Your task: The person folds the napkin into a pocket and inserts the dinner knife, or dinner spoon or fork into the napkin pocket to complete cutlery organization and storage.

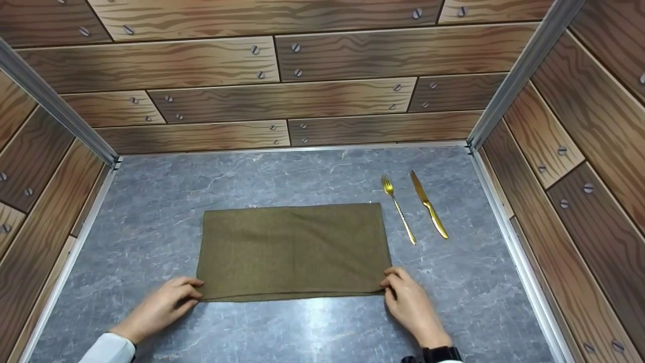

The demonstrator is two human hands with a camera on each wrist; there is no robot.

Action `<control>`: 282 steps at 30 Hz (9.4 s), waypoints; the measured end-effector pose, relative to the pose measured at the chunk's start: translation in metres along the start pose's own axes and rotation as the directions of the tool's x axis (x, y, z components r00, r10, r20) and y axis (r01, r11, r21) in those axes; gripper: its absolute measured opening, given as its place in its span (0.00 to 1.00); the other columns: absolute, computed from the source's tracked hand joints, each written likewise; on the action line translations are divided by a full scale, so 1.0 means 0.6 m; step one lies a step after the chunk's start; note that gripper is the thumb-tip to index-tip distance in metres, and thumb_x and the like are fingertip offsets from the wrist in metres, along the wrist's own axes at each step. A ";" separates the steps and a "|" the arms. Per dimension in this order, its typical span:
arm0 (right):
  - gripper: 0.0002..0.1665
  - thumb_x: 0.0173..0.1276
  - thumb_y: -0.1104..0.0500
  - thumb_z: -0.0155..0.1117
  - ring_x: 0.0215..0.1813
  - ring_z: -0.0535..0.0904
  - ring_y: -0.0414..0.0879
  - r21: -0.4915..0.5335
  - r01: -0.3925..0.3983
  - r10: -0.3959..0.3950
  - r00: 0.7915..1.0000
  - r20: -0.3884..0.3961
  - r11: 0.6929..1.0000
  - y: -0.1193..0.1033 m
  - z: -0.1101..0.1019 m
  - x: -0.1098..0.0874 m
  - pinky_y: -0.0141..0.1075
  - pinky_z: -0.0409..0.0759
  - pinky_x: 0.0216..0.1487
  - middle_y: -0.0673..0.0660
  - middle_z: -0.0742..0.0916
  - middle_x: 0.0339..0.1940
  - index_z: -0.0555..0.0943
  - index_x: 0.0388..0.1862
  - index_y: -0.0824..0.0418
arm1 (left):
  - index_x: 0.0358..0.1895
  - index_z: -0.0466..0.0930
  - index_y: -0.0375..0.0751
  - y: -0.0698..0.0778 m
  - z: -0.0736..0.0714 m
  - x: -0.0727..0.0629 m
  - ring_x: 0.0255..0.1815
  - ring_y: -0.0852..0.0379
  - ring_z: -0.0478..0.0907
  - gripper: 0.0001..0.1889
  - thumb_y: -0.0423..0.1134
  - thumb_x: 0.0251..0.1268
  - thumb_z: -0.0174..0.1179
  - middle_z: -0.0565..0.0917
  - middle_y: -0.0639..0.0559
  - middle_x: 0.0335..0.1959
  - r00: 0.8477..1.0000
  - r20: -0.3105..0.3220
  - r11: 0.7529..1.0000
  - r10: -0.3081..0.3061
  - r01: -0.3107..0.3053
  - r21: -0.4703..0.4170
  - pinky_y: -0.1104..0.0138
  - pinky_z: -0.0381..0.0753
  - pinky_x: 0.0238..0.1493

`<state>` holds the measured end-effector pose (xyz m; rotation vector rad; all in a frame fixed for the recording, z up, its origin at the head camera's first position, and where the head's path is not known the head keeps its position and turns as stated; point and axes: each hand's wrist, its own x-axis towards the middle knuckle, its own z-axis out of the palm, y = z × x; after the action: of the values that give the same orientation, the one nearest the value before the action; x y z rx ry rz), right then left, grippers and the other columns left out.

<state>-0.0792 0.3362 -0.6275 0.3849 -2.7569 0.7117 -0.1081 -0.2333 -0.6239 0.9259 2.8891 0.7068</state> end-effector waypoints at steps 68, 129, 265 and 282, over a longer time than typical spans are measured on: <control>0.15 0.46 0.75 0.79 0.43 0.83 0.52 -0.074 0.116 -0.118 0.992 -0.032 0.990 0.023 0.013 0.041 0.46 0.83 0.44 0.56 0.87 0.39 0.88 0.28 0.58 | 0.40 0.83 0.49 -0.024 0.004 0.022 0.51 0.54 0.82 0.05 0.33 0.66 0.65 0.83 0.53 0.51 0.997 -0.076 0.998 -0.003 0.008 0.064 0.58 0.83 0.51; 0.55 0.75 0.30 0.45 0.83 0.39 0.64 -0.185 -0.057 0.140 0.871 0.471 0.981 -0.045 0.137 0.295 0.61 0.39 0.80 0.67 0.48 0.83 0.44 0.82 0.67 | 0.82 0.47 0.47 -0.001 0.061 0.306 0.84 0.44 0.36 0.36 0.57 0.78 0.43 0.43 0.46 0.83 0.892 0.096 0.890 -0.442 0.423 0.173 0.44 0.35 0.81; 0.53 0.76 0.28 0.33 0.81 0.25 0.67 -0.180 -0.296 0.345 0.845 0.408 0.938 -0.002 0.149 0.310 0.58 0.25 0.79 0.71 0.34 0.80 0.37 0.83 0.62 | 0.82 0.42 0.51 0.115 0.138 0.429 0.84 0.48 0.37 0.36 0.62 0.79 0.34 0.43 0.52 0.84 0.898 0.138 0.884 -0.418 0.367 0.288 0.52 0.36 0.82; 0.55 0.74 0.25 0.31 0.81 0.24 0.66 -0.197 -0.294 0.352 0.835 0.423 0.935 0.002 0.146 0.311 0.58 0.25 0.79 0.71 0.34 0.80 0.35 0.83 0.59 | 0.82 0.43 0.48 -0.037 0.082 0.333 0.83 0.41 0.34 0.39 0.65 0.77 0.36 0.42 0.42 0.83 0.775 -0.037 0.763 -0.630 0.628 0.156 0.46 0.32 0.81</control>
<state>-0.2694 0.2582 -0.6420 0.0512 -3.3456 0.5725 -0.2767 -0.1174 -0.6555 -0.0859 2.9683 0.3958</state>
